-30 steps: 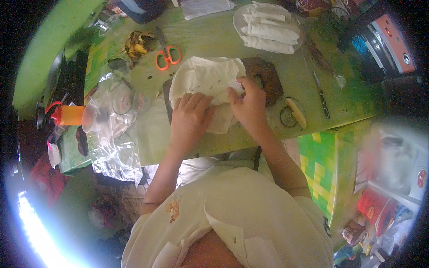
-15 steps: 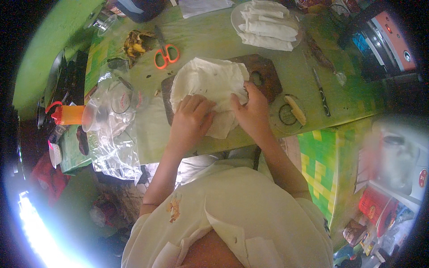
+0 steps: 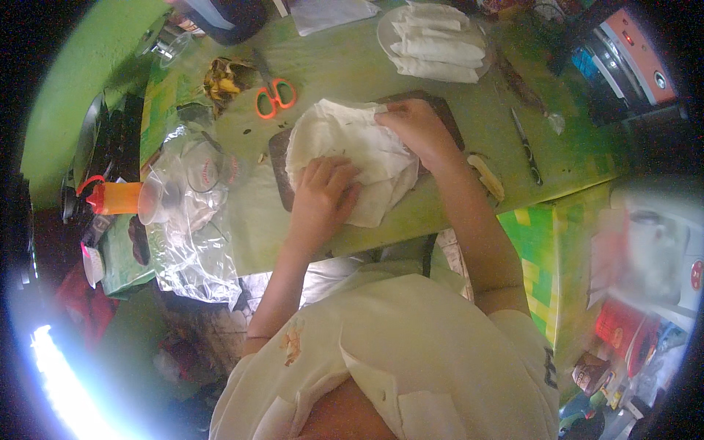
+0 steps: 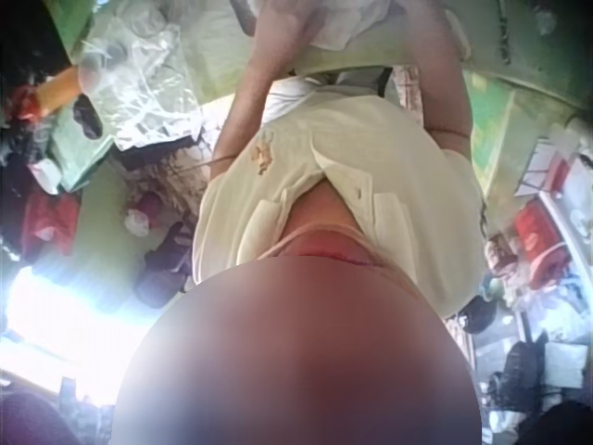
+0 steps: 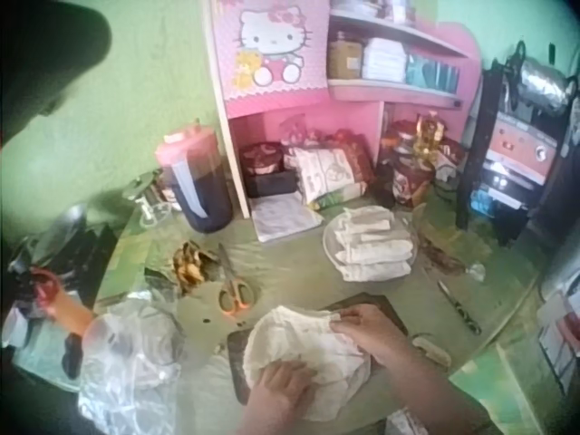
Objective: The person places a banana slice and a dark granular filling onto a flatbread, folds it into a rectangular wrap, and stacks it on a plate. The process is repeated with additional flatbreads.
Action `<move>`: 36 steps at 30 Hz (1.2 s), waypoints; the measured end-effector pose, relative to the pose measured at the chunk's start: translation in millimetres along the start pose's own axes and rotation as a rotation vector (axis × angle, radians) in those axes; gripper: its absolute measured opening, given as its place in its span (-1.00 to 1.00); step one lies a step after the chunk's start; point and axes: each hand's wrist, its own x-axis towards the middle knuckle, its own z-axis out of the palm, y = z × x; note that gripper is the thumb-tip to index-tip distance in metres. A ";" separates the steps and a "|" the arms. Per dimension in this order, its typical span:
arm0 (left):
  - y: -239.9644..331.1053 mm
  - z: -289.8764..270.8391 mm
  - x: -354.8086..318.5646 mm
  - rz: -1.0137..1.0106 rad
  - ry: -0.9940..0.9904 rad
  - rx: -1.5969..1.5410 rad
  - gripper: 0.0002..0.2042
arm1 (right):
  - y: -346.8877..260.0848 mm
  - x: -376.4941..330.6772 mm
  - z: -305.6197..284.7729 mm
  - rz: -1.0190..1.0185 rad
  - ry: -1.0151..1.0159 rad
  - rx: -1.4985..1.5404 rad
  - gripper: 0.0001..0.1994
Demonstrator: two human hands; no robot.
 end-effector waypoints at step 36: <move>0.2 2.1 -3.3 -0.021 0.028 -0.028 -0.73 | 14.8 -50.1 -32.1 0.013 -0.147 -0.462 -0.48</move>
